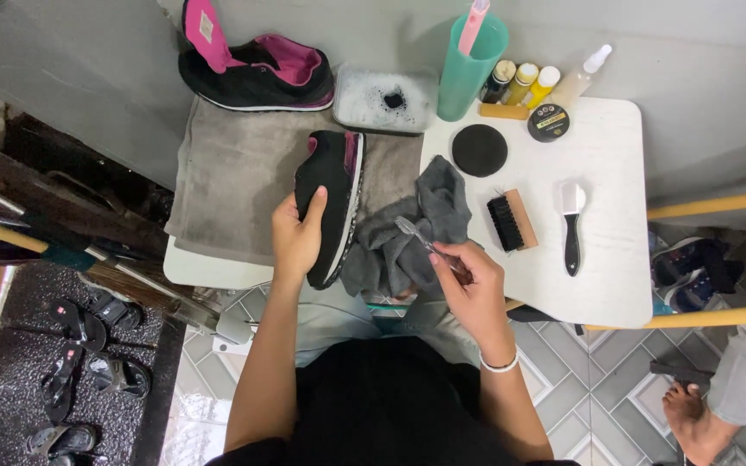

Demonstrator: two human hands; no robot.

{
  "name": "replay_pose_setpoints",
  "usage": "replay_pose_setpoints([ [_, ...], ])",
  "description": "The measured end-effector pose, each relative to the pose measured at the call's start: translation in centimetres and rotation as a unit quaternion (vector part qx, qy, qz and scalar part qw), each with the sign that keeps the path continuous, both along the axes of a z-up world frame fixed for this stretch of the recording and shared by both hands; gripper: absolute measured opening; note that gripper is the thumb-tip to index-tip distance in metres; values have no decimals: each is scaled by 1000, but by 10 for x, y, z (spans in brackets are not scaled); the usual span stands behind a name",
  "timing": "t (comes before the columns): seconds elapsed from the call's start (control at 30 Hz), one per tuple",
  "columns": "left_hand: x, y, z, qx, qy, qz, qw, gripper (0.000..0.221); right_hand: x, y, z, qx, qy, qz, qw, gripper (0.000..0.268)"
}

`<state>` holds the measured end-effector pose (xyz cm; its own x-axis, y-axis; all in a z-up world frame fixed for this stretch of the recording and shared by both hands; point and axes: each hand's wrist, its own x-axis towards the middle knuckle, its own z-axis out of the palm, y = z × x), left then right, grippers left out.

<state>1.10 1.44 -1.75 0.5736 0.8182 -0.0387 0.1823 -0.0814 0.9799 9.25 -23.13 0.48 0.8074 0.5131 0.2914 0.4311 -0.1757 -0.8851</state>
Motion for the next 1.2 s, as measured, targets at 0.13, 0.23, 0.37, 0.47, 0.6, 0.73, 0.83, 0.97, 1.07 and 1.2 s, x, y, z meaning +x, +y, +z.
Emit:
replay_pose_setpoints([
  [0.13,0,9,-19,-18,-3,5,1000,37,2,6,2,-5,-13,2,1000,10],
  [0.23,3,33,-70,-37,-26,6,999,37,5,14,3,0,-19,10,1000,11],
  [0.37,7,37,-35,-145,-44,-14,988,32,10,25,10,0,-13,7,1000,13],
  [0.47,16,49,-45,-207,-69,-49,975,33,12,35,11,-10,-18,10,1000,14],
  [0.6,19,51,-10,-238,-76,-99,963,35,9,51,15,-15,-21,22,999,17],
  [0.73,31,51,-14,-238,-96,-115,960,34,2,63,12,-14,-39,33,999,18],
  [0.83,39,51,-12,-240,-78,-84,964,39,-11,69,13,-33,-56,42,997,18],
  [0.97,33,43,33,-300,-91,-59,948,43,-30,74,7,0,-97,69,993,17],
  [1.07,30,45,38,-323,-78,-45,942,45,-35,77,5,14,-127,87,988,17],
  [1.2,36,46,39,-311,-84,-56,945,42,-24,79,-2,40,-171,104,979,8],
])
